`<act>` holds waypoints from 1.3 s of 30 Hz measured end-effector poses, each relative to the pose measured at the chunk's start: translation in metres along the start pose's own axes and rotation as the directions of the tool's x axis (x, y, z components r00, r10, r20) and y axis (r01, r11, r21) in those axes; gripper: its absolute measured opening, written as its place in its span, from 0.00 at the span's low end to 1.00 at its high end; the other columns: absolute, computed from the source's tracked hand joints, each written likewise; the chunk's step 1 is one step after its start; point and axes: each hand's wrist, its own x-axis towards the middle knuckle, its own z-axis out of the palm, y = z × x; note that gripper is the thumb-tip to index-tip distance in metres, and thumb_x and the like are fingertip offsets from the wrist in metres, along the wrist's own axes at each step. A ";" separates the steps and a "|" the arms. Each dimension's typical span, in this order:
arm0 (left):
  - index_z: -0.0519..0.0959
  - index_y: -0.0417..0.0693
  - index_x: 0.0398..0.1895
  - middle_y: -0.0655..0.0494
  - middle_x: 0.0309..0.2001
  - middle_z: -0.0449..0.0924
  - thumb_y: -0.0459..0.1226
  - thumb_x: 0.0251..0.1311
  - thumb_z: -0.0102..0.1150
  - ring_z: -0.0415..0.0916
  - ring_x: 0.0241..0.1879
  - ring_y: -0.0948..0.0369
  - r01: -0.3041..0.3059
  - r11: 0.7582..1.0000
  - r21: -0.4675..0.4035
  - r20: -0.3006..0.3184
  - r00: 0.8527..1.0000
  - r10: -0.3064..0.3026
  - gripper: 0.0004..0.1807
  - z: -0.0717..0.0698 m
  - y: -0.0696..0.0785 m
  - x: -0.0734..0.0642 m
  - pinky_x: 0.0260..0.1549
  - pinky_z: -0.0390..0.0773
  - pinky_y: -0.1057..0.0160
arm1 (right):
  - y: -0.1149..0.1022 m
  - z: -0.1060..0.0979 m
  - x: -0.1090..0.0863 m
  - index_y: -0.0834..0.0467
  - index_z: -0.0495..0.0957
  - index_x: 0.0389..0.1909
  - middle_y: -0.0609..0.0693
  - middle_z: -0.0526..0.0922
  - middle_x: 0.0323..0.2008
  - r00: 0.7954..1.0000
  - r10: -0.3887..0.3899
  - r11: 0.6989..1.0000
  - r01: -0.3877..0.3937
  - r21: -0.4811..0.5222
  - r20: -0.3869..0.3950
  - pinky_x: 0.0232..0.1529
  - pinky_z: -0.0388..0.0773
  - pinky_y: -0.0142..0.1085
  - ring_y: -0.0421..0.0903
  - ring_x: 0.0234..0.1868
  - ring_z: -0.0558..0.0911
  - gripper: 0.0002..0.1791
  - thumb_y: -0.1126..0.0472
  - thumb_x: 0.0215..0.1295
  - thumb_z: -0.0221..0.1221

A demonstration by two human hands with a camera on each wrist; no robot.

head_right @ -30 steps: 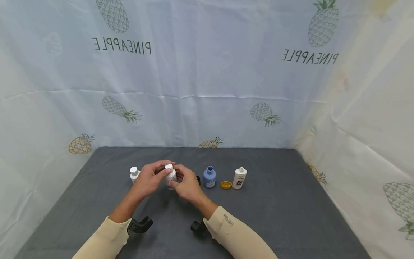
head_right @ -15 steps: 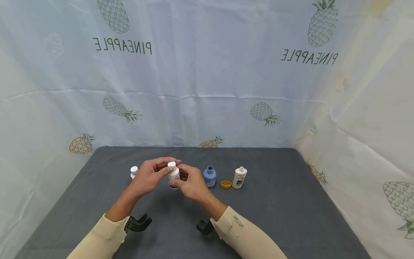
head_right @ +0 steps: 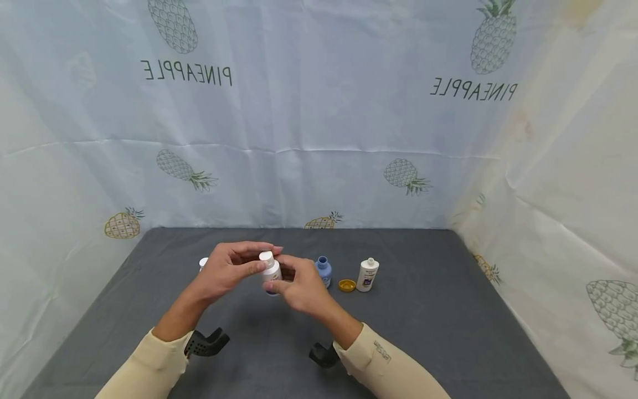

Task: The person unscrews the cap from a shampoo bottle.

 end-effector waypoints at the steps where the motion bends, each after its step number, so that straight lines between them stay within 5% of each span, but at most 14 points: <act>1: 0.81 0.35 0.62 0.34 0.61 0.83 0.29 0.67 0.66 0.87 0.53 0.65 -0.009 1.000 -0.013 0.010 1.000 0.009 0.20 0.000 0.001 0.000 0.53 0.86 0.65 | -0.001 -0.001 -0.001 0.58 0.81 0.63 0.54 0.88 0.54 1.000 -0.004 1.000 0.004 -0.001 0.002 0.52 0.88 0.37 0.51 0.53 0.89 0.23 0.62 0.68 0.69; 5: 0.81 0.34 0.61 0.33 0.60 0.83 0.28 0.67 0.65 0.87 0.52 0.68 -0.031 0.999 -0.025 0.011 0.999 0.032 0.20 0.003 0.004 0.002 0.51 0.86 0.65 | -0.003 -0.005 -0.004 0.59 0.80 0.63 0.56 0.88 0.54 0.999 -0.034 0.999 0.034 -0.019 -0.004 0.52 0.87 0.34 0.50 0.52 0.90 0.23 0.63 0.67 0.69; 11: 0.83 0.31 0.58 0.31 0.56 0.85 0.26 0.65 0.66 0.87 0.50 0.70 -0.040 0.999 -0.010 -0.070 0.997 0.039 0.19 0.014 0.007 0.003 0.49 0.86 0.66 | -0.005 -0.006 -0.006 0.61 0.81 0.61 0.59 0.89 0.50 0.996 -0.076 0.996 0.074 -0.047 -0.045 0.48 0.86 0.29 0.49 0.48 0.90 0.22 0.64 0.67 0.69; 19: 0.84 0.32 0.55 0.33 0.53 0.87 0.26 0.65 0.66 0.87 0.49 0.70 -0.035 0.999 0.005 -0.167 0.985 0.036 0.16 0.026 0.005 0.004 0.47 0.86 0.68 | -0.008 -0.003 -0.009 0.61 0.82 0.59 0.58 0.90 0.50 0.991 -0.079 0.995 0.071 -0.077 -0.110 0.50 0.88 0.37 0.52 0.50 0.91 0.20 0.66 0.67 0.68; 28: 0.88 0.37 0.50 0.38 0.47 0.90 0.29 0.58 0.74 0.89 0.43 0.67 -0.015 0.997 0.078 -0.303 0.952 0.038 0.16 0.034 0.000 -0.001 0.43 0.88 0.66 | -0.005 0.003 -0.012 0.62 0.81 0.59 0.60 0.90 0.50 0.985 -0.097 0.994 0.087 -0.072 -0.143 0.48 0.88 0.33 0.54 0.50 0.91 0.21 0.66 0.66 0.69; 39: 0.86 0.40 0.55 0.39 0.53 0.88 0.31 0.62 0.71 0.88 0.48 0.69 -0.041 0.999 0.028 -0.236 0.971 0.046 0.18 0.030 0.000 0.000 0.49 0.87 0.66 | -0.008 -0.002 -0.010 0.61 0.81 0.60 0.58 0.90 0.51 0.986 -0.113 0.991 0.102 -0.088 -0.126 0.50 0.89 0.41 0.53 0.50 0.91 0.22 0.64 0.66 0.69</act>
